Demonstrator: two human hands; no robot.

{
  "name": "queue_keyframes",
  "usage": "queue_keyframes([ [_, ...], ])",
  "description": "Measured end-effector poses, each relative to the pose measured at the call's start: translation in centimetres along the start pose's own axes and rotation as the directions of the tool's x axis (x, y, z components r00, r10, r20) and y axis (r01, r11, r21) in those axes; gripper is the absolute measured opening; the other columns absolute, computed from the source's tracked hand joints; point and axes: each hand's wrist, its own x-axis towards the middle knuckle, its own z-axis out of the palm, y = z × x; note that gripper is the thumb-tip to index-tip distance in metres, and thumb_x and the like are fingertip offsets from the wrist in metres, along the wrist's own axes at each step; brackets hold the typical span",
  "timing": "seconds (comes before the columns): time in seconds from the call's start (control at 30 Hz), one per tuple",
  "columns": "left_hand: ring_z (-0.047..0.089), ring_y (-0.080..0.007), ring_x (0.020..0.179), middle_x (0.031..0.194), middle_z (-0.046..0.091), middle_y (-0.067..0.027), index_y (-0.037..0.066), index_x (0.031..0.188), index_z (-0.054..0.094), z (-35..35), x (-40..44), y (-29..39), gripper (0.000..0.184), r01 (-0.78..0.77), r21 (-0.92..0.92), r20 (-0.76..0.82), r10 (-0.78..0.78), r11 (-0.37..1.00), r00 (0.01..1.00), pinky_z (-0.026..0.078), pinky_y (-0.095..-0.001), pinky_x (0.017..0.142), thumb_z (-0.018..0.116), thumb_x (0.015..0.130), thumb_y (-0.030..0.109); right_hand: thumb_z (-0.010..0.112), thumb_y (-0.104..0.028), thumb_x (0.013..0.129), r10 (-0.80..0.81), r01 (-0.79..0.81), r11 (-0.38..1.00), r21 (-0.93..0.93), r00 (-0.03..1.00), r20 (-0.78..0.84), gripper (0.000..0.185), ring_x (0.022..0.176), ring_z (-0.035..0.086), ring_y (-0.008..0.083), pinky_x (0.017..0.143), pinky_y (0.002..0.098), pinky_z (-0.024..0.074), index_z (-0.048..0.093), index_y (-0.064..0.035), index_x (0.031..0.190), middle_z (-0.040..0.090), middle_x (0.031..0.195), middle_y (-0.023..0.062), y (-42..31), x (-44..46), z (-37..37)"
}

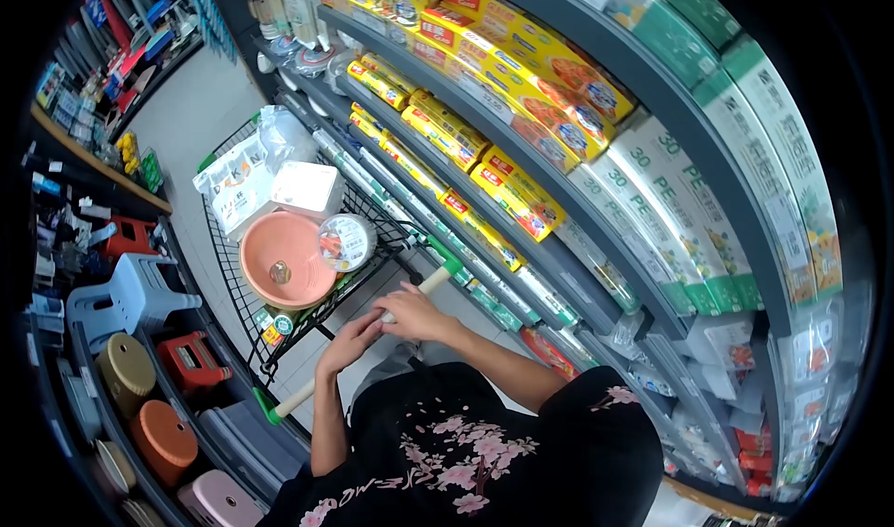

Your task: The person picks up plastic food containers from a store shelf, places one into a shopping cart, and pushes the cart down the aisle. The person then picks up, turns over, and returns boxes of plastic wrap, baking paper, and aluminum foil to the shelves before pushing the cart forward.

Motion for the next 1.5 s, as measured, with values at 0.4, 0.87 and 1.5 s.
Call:
queue_keyframes([
  [0.4,0.069,-0.0372,0.084,0.090,0.070,-0.0232,0.005,0.100,0.073,3.5,0.7,-0.1,0.039,0.475,0.539,-0.414,-0.273,0.695,0.868,0.055,-0.0458,0.078,0.071,0.074,0.034,0.071,-0.019,0.069,0.035,0.050,0.909,-0.414,0.980,0.195,0.022,0.082,0.067,0.0334,0.072,0.0467,0.0501,0.068,-0.0124,0.090,0.069,0.078,0.0129,-2.3,2.7,0.6],
  [0.87,0.070,-0.0324,0.066,0.070,0.070,-0.0164,0.006,0.075,0.074,3.8,-1.1,-0.1,0.034,0.521,0.531,-0.637,-0.090,0.668,0.765,0.056,-0.0424,0.066,0.071,0.069,0.040,0.068,-0.020,0.073,-0.078,0.131,0.891,-0.434,0.987,0.137,0.020,0.072,0.069,0.0325,0.066,0.0450,0.0535,0.065,-0.0121,0.091,0.068,0.072,0.0140,-2.8,3.4,2.3],
  [1.5,0.071,-0.0330,0.072,0.077,0.072,-0.0171,0.007,0.078,0.075,-3.3,-1.1,-0.3,0.032,0.468,0.566,-0.613,-0.032,0.678,0.789,0.057,-0.0418,0.067,0.069,0.072,0.037,0.069,-0.033,0.076,-0.036,0.085,0.899,-0.430,0.992,0.120,0.027,0.073,0.069,0.0354,0.068,0.0472,0.0534,0.071,-0.0148,0.096,0.069,0.074,0.0167,-5.4,9.8,2.6],
])
